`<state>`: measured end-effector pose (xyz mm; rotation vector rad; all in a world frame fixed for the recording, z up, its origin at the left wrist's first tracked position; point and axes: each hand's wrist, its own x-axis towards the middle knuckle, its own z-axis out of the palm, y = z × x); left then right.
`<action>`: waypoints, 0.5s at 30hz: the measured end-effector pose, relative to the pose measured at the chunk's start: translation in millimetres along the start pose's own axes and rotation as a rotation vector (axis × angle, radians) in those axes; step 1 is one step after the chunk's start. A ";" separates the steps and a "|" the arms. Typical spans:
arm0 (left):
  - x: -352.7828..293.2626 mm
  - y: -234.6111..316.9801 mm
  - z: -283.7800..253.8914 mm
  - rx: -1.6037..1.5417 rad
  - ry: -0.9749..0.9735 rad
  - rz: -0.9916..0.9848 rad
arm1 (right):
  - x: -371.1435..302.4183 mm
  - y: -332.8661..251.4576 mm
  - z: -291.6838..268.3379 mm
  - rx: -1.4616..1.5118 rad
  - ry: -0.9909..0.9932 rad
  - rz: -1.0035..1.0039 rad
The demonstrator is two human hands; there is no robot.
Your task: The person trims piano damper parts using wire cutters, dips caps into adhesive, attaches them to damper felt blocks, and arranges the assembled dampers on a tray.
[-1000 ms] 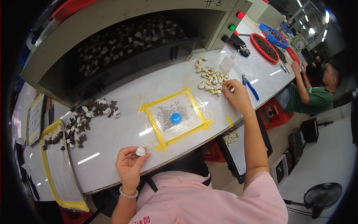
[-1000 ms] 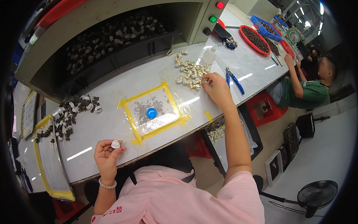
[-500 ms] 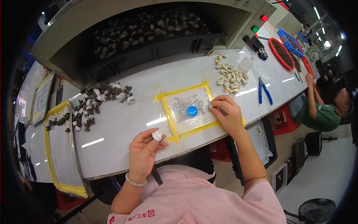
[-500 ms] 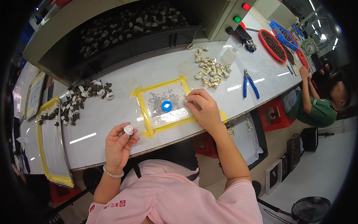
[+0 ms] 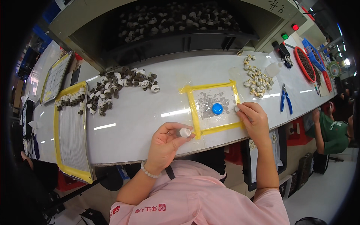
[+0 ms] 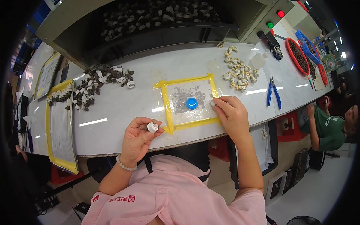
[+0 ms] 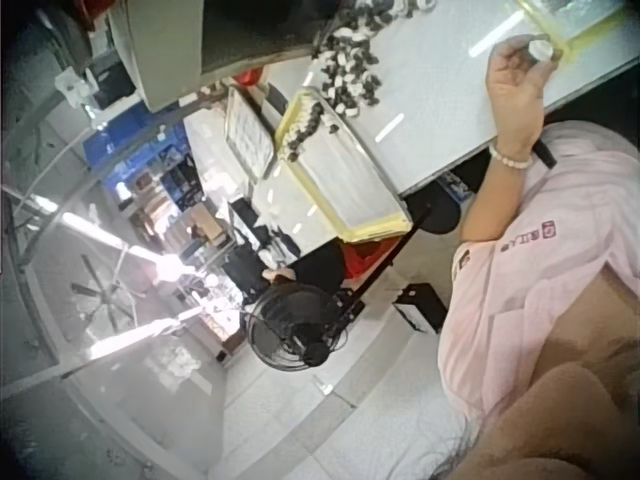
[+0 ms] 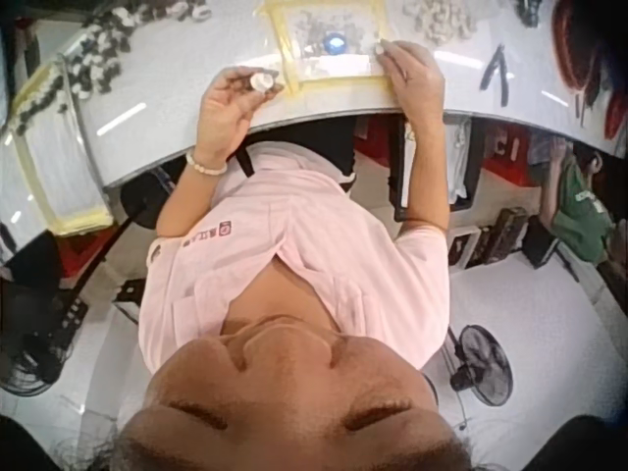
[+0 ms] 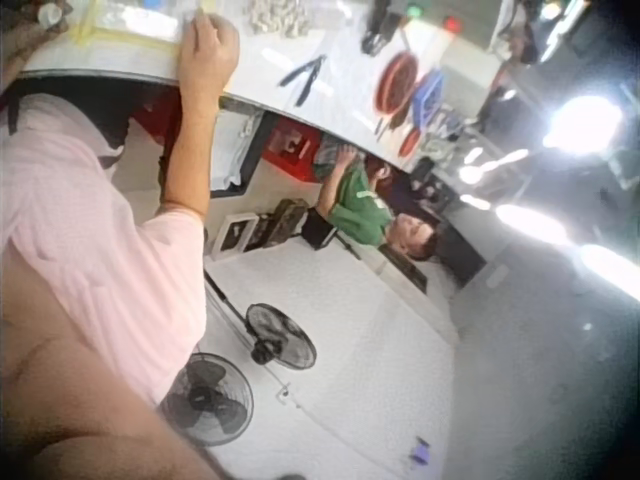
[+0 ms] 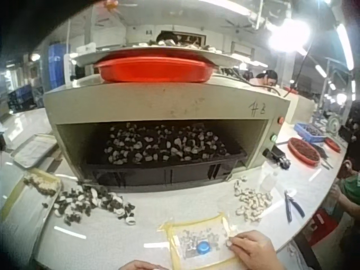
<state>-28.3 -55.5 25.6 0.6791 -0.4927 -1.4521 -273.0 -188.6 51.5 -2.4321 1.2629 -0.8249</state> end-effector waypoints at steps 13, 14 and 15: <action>-1.7 1.5 -4.4 -0.024 0.027 -0.030 | 37.8 -36.7 7.3 0.038 -0.219 -0.222; -1.3 0.8 -3.9 -0.023 0.029 -0.020 | 40.1 -37.1 7.7 -0.002 -0.239 -0.253; -1.4 0.5 -4.0 -0.026 0.032 -0.018 | 41.6 -37.8 8.5 -0.040 -0.258 -0.284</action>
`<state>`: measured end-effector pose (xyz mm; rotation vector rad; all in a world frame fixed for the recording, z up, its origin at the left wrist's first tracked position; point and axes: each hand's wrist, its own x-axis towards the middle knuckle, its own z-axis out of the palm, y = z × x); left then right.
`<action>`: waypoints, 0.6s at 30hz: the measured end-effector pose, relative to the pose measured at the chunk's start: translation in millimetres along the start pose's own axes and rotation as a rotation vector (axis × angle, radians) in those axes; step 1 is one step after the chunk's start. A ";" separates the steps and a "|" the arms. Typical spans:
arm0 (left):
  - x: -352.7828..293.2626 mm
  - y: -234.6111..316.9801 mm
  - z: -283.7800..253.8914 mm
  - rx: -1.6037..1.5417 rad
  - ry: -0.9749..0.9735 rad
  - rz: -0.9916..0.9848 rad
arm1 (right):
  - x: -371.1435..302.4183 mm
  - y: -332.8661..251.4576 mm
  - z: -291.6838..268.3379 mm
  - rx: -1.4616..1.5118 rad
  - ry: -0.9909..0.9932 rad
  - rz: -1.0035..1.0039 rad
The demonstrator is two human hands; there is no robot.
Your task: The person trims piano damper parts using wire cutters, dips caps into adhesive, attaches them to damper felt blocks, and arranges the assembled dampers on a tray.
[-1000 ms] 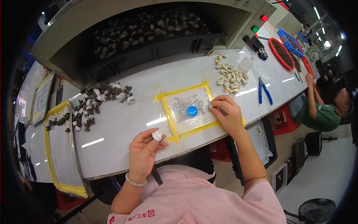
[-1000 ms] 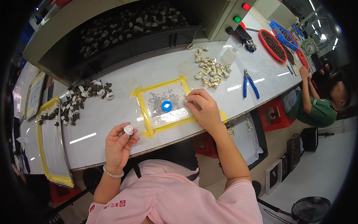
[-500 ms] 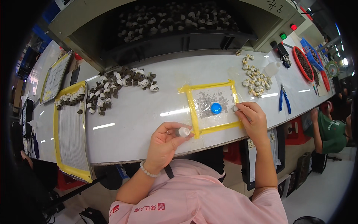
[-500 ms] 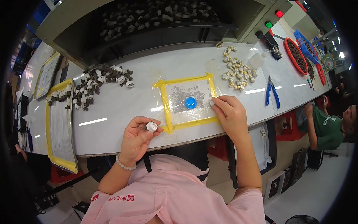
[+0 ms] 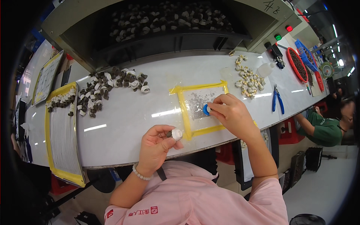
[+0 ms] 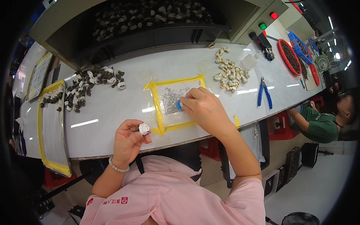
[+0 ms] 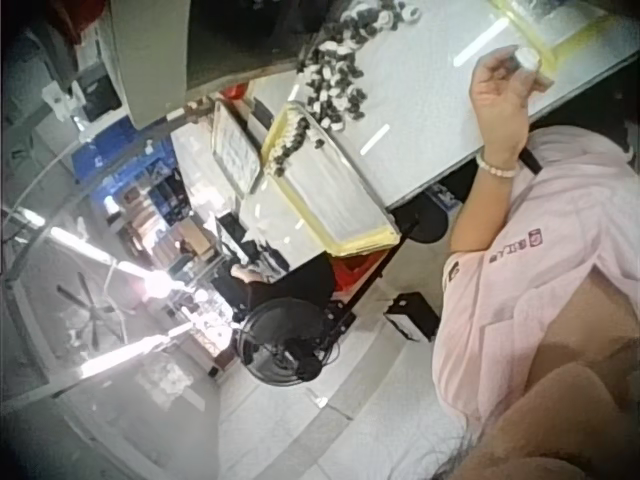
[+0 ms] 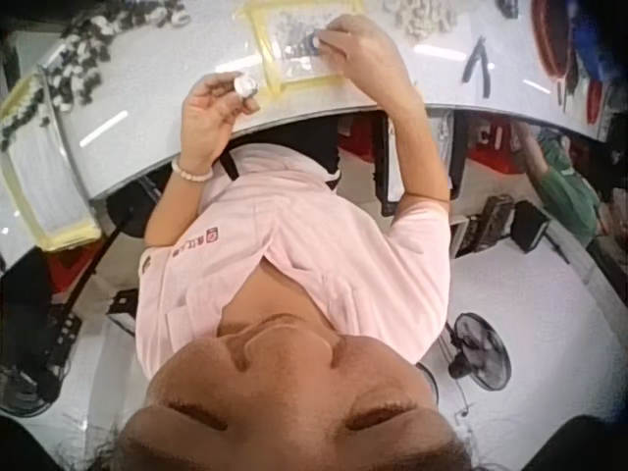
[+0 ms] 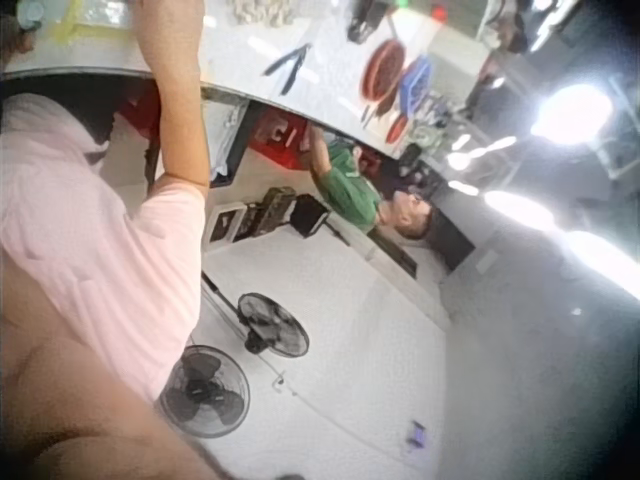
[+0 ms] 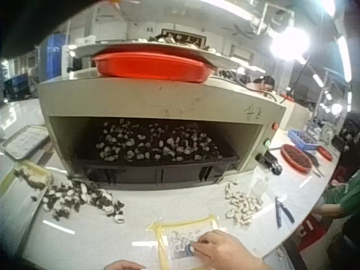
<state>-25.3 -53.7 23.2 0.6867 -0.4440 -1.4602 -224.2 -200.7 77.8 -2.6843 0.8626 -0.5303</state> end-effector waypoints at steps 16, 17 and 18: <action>-1.7 -0.1 0.1 0.006 0.021 -0.005 | 4.0 -7.6 -7.4 0.006 -0.022 0.005; -1.5 0.1 0.2 0.003 0.018 -0.007 | 1.0 -8.0 -6.8 0.112 0.012 0.076; -1.1 -0.1 -0.2 0.001 0.021 -0.003 | -1.8 -9.0 -5.9 0.217 0.046 0.150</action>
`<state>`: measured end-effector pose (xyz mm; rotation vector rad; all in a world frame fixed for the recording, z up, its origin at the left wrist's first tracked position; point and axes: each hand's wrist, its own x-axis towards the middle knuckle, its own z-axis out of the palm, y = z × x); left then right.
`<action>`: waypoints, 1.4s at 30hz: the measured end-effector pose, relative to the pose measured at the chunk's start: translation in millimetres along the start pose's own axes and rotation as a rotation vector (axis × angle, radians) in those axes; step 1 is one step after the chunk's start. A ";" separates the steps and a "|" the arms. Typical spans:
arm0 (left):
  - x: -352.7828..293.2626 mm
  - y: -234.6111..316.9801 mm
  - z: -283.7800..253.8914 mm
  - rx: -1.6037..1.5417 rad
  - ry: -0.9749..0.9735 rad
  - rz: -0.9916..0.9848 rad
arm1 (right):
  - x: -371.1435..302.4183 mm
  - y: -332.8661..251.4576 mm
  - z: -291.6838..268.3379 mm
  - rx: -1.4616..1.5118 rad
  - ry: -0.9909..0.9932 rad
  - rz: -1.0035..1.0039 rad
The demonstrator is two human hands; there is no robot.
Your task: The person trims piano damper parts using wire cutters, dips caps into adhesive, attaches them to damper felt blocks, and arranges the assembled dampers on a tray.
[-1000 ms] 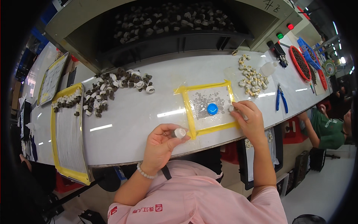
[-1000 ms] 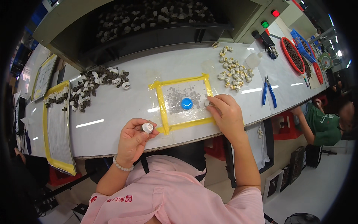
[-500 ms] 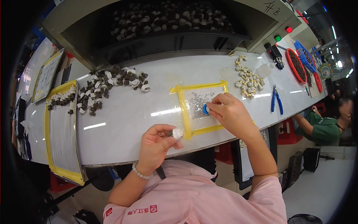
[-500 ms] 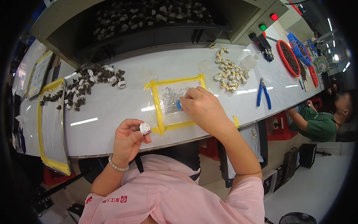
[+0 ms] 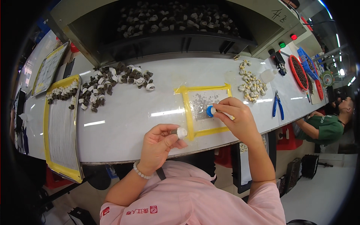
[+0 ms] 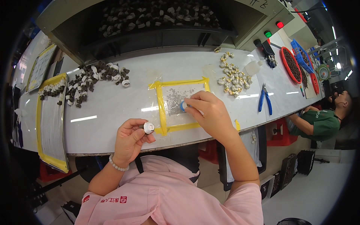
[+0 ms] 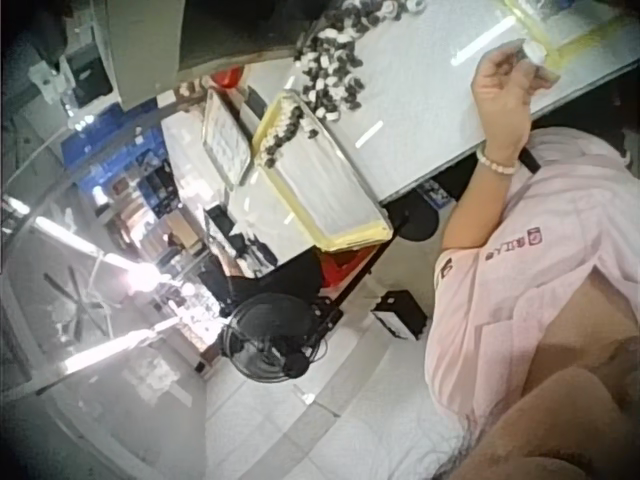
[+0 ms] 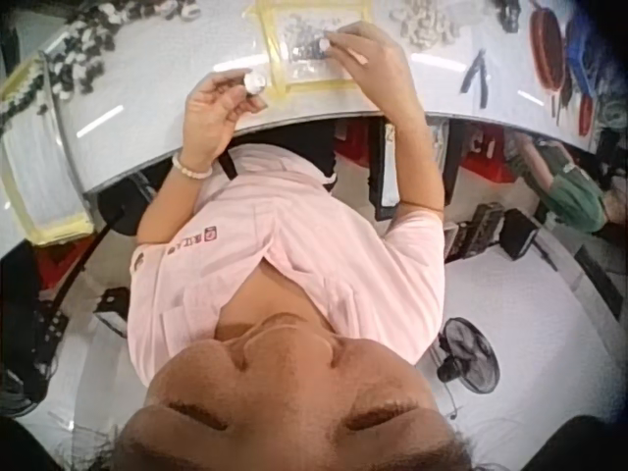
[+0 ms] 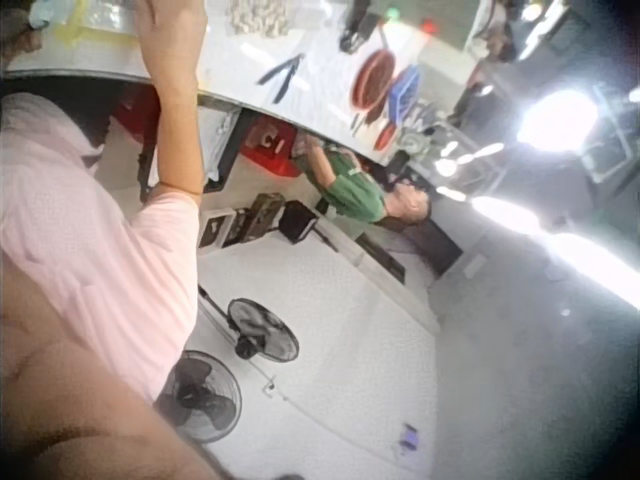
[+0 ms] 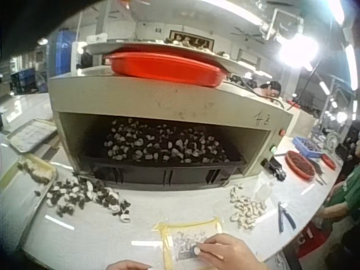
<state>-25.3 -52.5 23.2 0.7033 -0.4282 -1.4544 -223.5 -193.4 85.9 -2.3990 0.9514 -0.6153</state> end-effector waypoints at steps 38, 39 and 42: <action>-7.8 -7.5 3.7 0.104 0.072 0.072 | -19.3 -33.7 42.0 0.706 -0.137 0.096; -7.2 -6.2 2.8 0.108 0.058 0.076 | -20.0 -33.2 44.3 0.739 -0.142 0.102; -2.3 -3.6 6.0 0.112 0.027 0.018 | -24.5 -26.9 41.6 0.780 -0.147 0.117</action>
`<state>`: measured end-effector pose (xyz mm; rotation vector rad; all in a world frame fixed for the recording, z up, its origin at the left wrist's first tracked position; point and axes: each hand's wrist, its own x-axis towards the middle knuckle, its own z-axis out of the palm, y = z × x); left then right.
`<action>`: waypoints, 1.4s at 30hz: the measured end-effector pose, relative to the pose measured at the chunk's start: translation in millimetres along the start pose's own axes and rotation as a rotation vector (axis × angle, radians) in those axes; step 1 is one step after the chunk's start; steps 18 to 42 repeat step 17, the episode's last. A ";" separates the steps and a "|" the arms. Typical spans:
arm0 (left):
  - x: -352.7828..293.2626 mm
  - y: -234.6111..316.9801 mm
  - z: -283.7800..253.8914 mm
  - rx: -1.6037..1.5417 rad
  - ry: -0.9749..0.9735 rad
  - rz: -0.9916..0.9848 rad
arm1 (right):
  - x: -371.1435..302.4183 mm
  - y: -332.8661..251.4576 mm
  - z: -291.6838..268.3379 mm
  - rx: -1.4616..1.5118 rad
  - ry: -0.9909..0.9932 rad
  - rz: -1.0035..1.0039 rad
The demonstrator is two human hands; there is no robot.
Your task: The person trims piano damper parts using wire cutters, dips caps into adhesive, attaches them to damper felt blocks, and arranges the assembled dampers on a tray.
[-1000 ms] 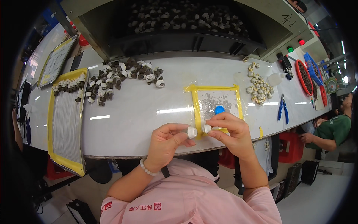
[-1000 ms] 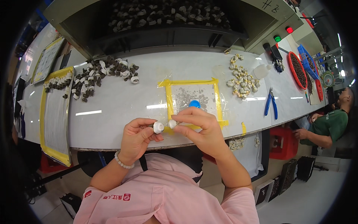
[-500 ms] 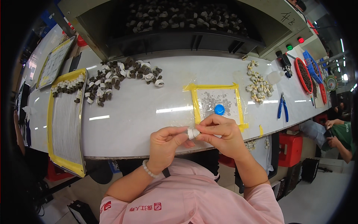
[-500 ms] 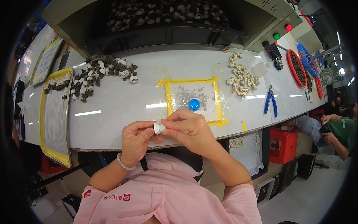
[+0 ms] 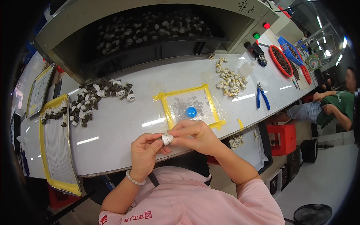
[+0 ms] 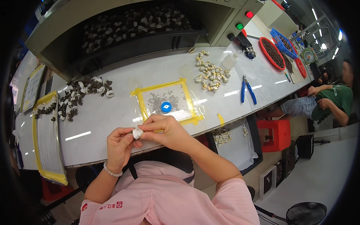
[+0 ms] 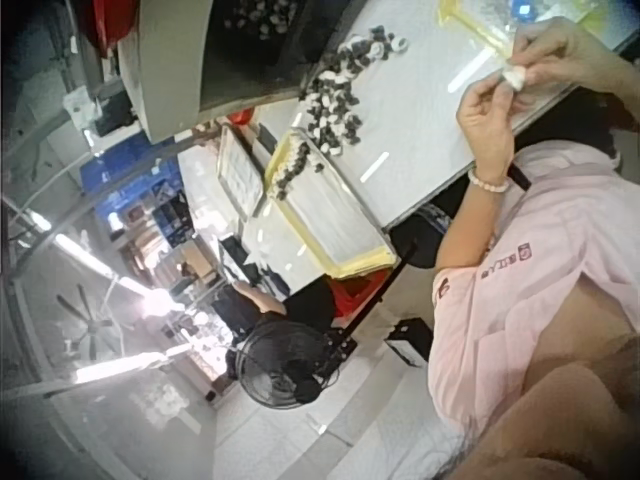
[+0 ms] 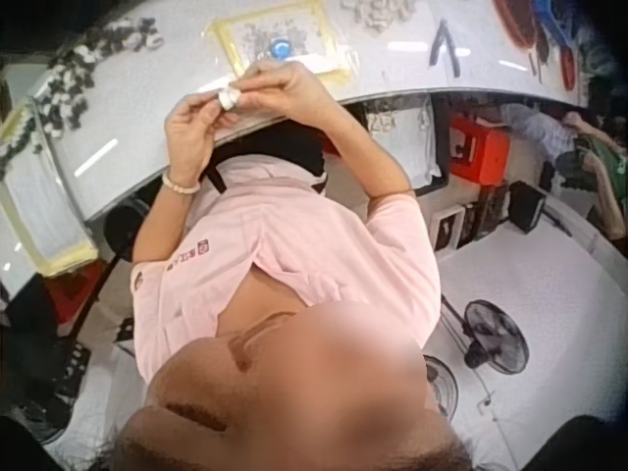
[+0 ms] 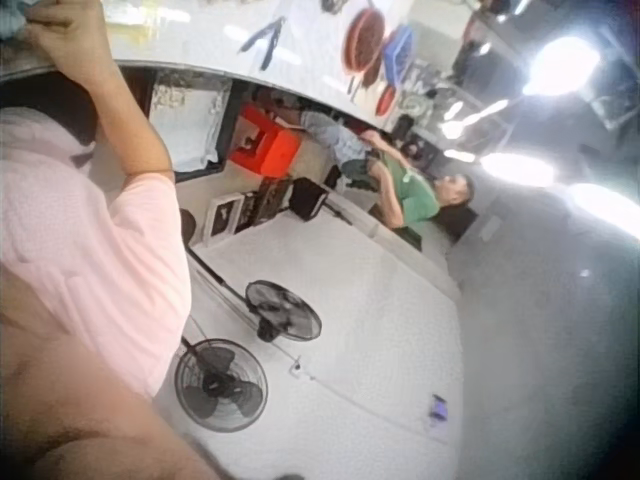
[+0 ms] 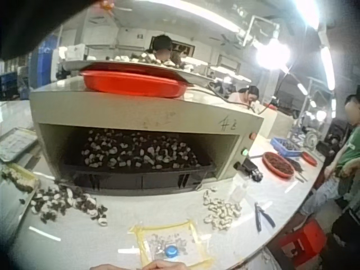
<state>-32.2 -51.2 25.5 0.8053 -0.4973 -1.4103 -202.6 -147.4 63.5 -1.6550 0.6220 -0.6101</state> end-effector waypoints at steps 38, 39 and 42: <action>-46.1 116.5 -65.1 0.659 0.453 0.429 | 16.7 38.6 -133.1 -1.084 0.598 0.198; -46.1 116.5 -65.1 0.659 0.453 0.429 | 16.7 38.6 -133.1 -1.084 0.598 0.198; -46.1 116.5 -65.1 0.659 0.453 0.429 | 16.7 38.6 -133.1 -1.084 0.598 0.198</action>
